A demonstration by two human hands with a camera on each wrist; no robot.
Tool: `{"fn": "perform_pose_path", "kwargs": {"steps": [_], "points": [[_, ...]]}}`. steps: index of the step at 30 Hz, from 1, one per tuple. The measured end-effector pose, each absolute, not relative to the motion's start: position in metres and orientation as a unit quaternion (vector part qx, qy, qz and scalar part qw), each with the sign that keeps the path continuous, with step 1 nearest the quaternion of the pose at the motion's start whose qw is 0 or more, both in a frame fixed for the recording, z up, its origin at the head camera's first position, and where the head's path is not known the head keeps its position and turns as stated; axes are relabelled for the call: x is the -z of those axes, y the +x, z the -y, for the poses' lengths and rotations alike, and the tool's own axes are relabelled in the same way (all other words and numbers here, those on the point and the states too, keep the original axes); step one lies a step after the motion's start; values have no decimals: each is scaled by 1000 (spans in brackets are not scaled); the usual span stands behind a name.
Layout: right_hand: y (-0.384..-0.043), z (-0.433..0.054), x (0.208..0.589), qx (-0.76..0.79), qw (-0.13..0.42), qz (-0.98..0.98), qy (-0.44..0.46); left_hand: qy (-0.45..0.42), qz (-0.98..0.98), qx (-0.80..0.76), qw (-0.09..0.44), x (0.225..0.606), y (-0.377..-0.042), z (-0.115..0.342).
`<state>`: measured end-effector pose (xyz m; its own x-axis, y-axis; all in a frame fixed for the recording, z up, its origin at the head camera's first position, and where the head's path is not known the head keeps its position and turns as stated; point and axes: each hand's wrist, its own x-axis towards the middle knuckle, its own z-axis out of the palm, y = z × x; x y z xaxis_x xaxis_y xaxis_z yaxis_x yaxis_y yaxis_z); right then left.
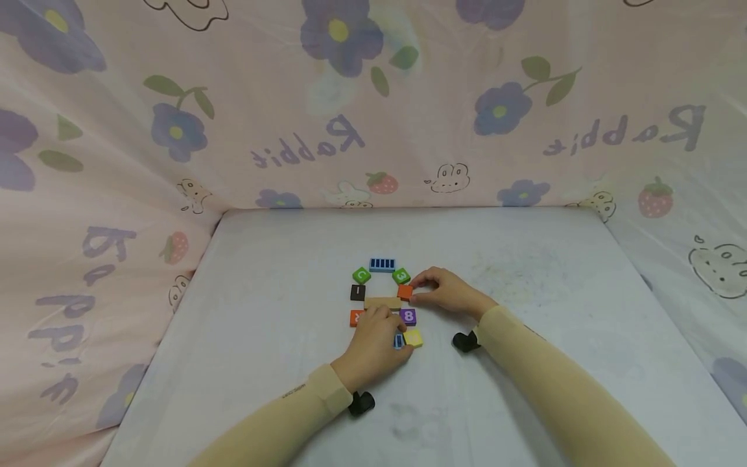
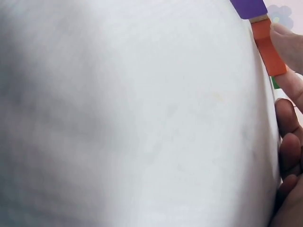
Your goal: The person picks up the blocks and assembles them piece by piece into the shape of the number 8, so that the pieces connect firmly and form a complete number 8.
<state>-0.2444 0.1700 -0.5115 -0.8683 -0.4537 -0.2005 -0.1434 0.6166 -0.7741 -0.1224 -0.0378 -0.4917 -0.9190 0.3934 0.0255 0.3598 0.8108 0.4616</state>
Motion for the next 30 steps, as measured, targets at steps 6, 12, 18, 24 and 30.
{"fn": "perform_pose_path", "kwargs": {"steps": [6, 12, 18, 24, 30], "points": [[-243, -169, 509, 396, 196, -883, -162, 196, -951, -237, 41, 494, -125, 37], [-242, -169, 507, 396, 195, -882, -162, 195, -948, -247, 45, 494, -126, 38], [-242, -168, 506, 397, 197, -883, -154, 191, -950, -244, 48, 492, -126, 38], [-242, -168, 507, 402, 198, -880, -160, 210, -945, -249, 29, 491, -126, 38], [-243, -171, 509, 415, 194, -871, -177, 265, -937, -226, 23, 487, -128, 35]]}}
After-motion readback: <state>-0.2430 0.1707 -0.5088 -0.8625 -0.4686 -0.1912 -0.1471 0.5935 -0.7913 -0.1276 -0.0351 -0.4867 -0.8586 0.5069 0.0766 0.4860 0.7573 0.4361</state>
